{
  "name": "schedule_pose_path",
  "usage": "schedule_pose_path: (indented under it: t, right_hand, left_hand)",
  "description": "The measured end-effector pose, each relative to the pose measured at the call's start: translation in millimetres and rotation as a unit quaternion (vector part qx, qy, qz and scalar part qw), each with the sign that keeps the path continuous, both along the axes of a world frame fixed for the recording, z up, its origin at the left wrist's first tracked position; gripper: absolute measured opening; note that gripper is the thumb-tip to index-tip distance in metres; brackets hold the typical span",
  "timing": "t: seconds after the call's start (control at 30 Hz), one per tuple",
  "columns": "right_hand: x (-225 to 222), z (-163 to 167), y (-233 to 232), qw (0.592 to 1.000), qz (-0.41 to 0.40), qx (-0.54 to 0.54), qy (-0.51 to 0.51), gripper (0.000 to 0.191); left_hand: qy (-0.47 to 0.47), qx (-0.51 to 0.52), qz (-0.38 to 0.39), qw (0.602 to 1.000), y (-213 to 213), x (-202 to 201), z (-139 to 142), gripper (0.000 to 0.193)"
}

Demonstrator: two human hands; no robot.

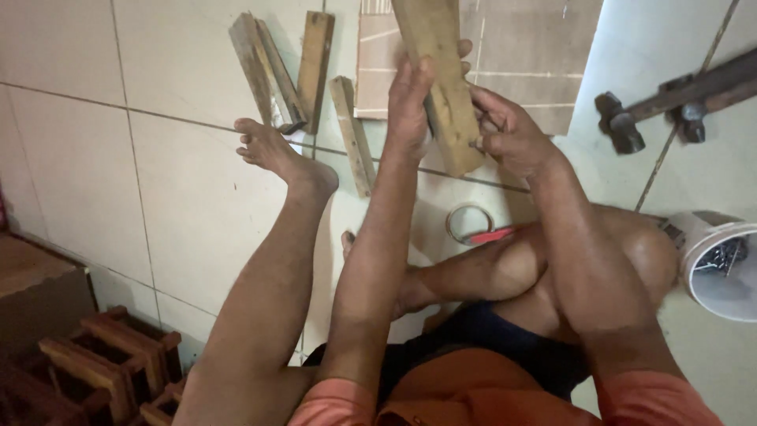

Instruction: The person sits on the floor sorting wooden strips and positioning them on a plywood panel, then uses a hammer to drive nails into the wood pieces, reaching into a bucket of nails and arranging the assembled boards.

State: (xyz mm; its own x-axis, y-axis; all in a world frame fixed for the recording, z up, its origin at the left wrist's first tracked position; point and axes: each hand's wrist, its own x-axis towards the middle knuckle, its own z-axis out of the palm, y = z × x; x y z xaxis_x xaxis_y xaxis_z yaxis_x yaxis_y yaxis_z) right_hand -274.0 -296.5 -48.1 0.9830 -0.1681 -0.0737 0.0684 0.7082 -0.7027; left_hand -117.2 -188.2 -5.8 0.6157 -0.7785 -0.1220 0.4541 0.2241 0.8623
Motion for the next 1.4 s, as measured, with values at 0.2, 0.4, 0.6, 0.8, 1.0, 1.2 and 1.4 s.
schedule_pose_path:
  t: [0.2, 0.4, 0.6, 0.8, 1.0, 1.2, 1.4]
  right_hand:
    - [2.5, -0.5, 0.0, 0.999, 0.030, 0.019, -0.026, 0.097]
    - [1.0, 2.6, -0.9, 0.999, 0.040, 0.029, -0.020, 0.092]
    - [1.2, 7.1, 0.0, 0.999, 0.038, 0.020, -0.021, 0.093]
    - [0.8, 6.5, -0.5, 0.998, 0.036, 0.035, -0.024, 0.095]
    - [-0.6, 8.1, -1.9, 0.997, 0.035, 0.054, -0.035, 0.096]
    - [-2.0, 14.1, -2.4, 0.998, 0.033, 0.050, -0.036, 0.094]
    - [-1.3, 5.9, -0.1, 0.993, 0.036, 0.108, -0.036, 0.079]
  left_hand:
    - [0.007, 0.011, 0.025, 1.000, 1.6, -5.1, 2.8, 0.058]
    - [0.024, 0.035, 0.045, 0.998, -2.5, -7.1, 4.2, 0.060]
    - [-0.005, 0.083, 0.064, 0.995, -8.9, -8.6, 7.6, 0.063]
    - [-0.013, 0.147, 0.072, 0.986, -14.9, -13.1, 21.1, 0.066]
    - [-0.015, 0.160, 0.077, 0.984, -17.2, -16.0, 24.0, 0.059]
    - [-0.018, 0.094, 0.062, 0.993, -13.3, -15.0, 18.3, 0.053]
    - [-0.137, 0.156, 0.076, 0.975, -24.6, -17.7, 20.3, 0.074]
